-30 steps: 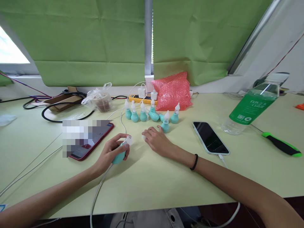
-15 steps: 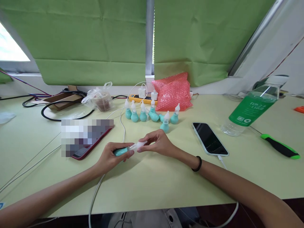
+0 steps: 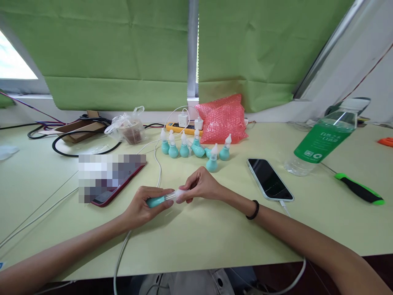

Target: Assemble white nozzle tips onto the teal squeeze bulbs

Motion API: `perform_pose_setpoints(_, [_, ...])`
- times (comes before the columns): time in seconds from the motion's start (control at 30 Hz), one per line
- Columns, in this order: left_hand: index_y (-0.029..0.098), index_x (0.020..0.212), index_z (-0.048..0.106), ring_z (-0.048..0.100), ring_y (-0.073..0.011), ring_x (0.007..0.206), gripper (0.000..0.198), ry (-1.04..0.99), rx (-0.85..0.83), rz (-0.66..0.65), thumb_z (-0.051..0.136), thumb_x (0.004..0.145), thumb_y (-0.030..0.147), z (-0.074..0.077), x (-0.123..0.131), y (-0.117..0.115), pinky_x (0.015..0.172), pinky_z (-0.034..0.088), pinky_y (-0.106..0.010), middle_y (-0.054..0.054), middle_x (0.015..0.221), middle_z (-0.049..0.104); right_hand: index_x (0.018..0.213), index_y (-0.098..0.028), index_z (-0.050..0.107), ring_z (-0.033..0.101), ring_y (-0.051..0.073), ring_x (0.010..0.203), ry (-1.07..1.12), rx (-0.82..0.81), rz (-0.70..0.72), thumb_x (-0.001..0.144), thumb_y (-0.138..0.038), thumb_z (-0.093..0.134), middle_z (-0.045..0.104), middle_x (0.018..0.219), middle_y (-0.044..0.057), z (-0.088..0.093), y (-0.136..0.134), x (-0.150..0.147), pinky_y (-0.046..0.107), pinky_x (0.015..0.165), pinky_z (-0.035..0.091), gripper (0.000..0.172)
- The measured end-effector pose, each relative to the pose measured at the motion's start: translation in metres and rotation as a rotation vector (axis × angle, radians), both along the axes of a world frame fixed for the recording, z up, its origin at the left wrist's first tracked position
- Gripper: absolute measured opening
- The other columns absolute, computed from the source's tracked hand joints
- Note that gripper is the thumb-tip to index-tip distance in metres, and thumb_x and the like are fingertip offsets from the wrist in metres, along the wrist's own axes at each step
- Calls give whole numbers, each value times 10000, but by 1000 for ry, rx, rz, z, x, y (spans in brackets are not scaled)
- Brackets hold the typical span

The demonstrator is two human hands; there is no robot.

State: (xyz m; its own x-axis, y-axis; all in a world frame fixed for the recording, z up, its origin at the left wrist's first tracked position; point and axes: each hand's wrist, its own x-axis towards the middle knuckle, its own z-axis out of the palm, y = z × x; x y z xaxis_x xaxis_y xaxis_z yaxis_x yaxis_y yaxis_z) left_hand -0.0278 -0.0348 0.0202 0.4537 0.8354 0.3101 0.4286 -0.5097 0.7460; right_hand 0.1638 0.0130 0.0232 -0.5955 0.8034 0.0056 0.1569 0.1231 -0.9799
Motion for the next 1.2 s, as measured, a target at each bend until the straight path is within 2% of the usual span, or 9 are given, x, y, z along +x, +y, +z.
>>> perform_pose_setpoints(0.3, [142, 938, 647, 509, -124, 504, 269, 20, 98, -2, 520, 750, 287, -7, 1, -4, 470, 354, -228, -62, 619, 620, 518, -111, 621, 596, 140, 487, 66, -85, 23, 398, -198, 774, 626, 519, 11, -2, -4, -3, 218, 456, 490, 213])
perform_pose_setpoints(0.47, [131, 933, 647, 494, -119, 477, 275, 27, 124, 1, 517, 751, 290, -8, 1, -5, 457, 347, -227, -57, 583, 608, 538, -105, 615, 596, 149, 485, 55, -104, 40, 393, -260, 776, 628, 547, 32, -7, -5, -3, 234, 445, 494, 267])
perform_pose_setpoints(0.53, [134, 936, 643, 510, -122, 495, 275, 19, 128, 1, 518, 752, 297, -8, 0, -4, 472, 365, -226, -58, 611, 620, 536, -105, 601, 589, 143, 472, 67, -83, -6, 396, -286, 774, 623, 543, 33, -7, -7, -4, 234, 437, 489, 287])
perform_pose_setpoints(0.63, [155, 990, 611, 552, -137, 597, 289, -7, 116, 41, 514, 762, 305, -7, 0, 1, 556, 420, -239, -61, 733, 642, 586, -112, 600, 579, 129, 473, 69, 22, -82, 421, -310, 763, 623, 565, 33, 3, -9, -8, 229, 435, 477, 306])
perform_pose_setpoints(0.73, [191, 1149, 485, 531, -189, 899, 397, -24, 169, 108, 513, 767, 297, -7, -1, 7, 766, 426, -311, -84, 1034, 585, 667, -119, 620, 564, 114, 497, -29, 229, -86, 485, -324, 732, 612, 577, 23, 33, -4, -12, 221, 447, 453, 296])
perform_pose_setpoints(0.83, [252, 1285, 264, 367, -217, 1138, 544, -59, 237, 199, 484, 786, 266, -9, -3, 11, 908, 336, -398, -84, 1290, 376, 634, -121, 619, 513, 87, 471, -199, 516, -110, 539, -314, 693, 555, 516, -4, 70, 17, -15, 201, 424, 392, 227])
perform_pose_setpoints(0.93, [264, 1299, 199, 329, -221, 1166, 579, -52, 237, 212, 469, 788, 237, -12, -3, 10, 922, 322, -423, -89, 1311, 323, 538, -121, 592, 488, 88, 476, -392, 777, -185, 552, -283, 670, 515, 477, -8, 92, 50, -22, 209, 436, 366, 180])
perform_pose_setpoints(1.03, [240, 1248, 300, 350, -215, 1143, 494, 17, 236, 116, 452, 781, 196, -13, -1, 4, 925, 327, -408, -99, 1253, 362, 539, -109, 593, 501, 108, 496, -553, 832, -213, 536, -266, 668, 525, 486, 11, 89, 81, -32, 238, 480, 390, 174])
perform_pose_setpoints(1.2, [221, 1119, 440, 414, -206, 1057, 353, 91, 236, 46, 430, 772, 160, -14, -1, 1, 884, 372, -381, -100, 1212, 359, 526, -106, 570, 502, 91, 420, -649, 714, -72, 614, -332, 612, 531, 449, 19, 77, 99, -42, 231, 456, 410, 245])
